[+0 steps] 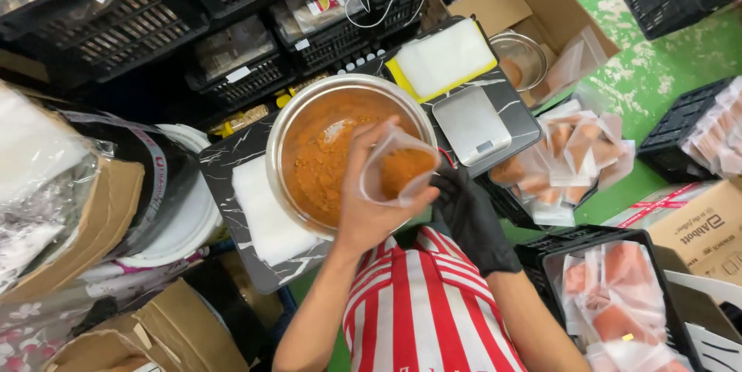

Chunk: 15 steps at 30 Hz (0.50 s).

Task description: The person fills plastic bags with an orange powder using a spoon and a small container, then places the bags on a digital scale in a packaging line.

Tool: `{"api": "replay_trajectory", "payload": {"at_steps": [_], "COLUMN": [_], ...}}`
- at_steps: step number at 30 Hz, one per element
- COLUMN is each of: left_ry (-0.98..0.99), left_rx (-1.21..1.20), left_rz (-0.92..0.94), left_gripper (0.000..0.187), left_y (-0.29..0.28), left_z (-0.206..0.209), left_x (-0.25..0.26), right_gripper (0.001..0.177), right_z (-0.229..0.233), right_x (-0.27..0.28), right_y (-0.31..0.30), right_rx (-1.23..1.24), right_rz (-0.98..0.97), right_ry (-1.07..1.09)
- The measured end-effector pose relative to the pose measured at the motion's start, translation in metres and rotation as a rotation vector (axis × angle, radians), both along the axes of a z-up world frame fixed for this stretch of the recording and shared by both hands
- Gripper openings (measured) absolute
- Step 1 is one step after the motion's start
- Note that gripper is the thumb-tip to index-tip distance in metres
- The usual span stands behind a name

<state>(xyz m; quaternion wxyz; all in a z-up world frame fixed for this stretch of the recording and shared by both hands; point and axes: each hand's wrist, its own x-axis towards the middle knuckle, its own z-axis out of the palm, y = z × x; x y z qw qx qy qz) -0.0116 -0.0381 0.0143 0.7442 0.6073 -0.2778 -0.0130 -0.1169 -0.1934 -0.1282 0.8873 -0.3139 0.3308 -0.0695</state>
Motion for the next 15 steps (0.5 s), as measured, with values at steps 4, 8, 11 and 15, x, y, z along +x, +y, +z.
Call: {"api": "replay_trajectory", "payload": {"at_steps": [4, 8, 11, 15], "left_ry": [-0.008, 0.020, 0.025, -0.030], "left_rx": [0.004, 0.079, 0.077, 0.064], "left_rz": [-0.070, -0.198, -0.270, -0.341], "left_gripper": [0.093, 0.090, 0.093, 0.094], "left_y": [-0.037, -0.065, -0.091, -0.133], "left_z": [0.003, 0.008, 0.004, -0.010], "left_x": [-0.009, -0.015, -0.009, 0.004], "right_gripper": [0.041, 0.042, 0.042, 0.044], "right_z": [-0.004, -0.006, -0.008, -0.013], "right_x": [0.016, 0.026, 0.039, 0.038], "right_y": [-0.039, -0.071, -0.093, -0.124], "right_rx": [0.002, 0.012, 0.023, 0.030], "right_rz": [-0.007, -0.011, -0.017, -0.029], "right_ry": [-0.005, 0.006, 0.007, 0.034]}}
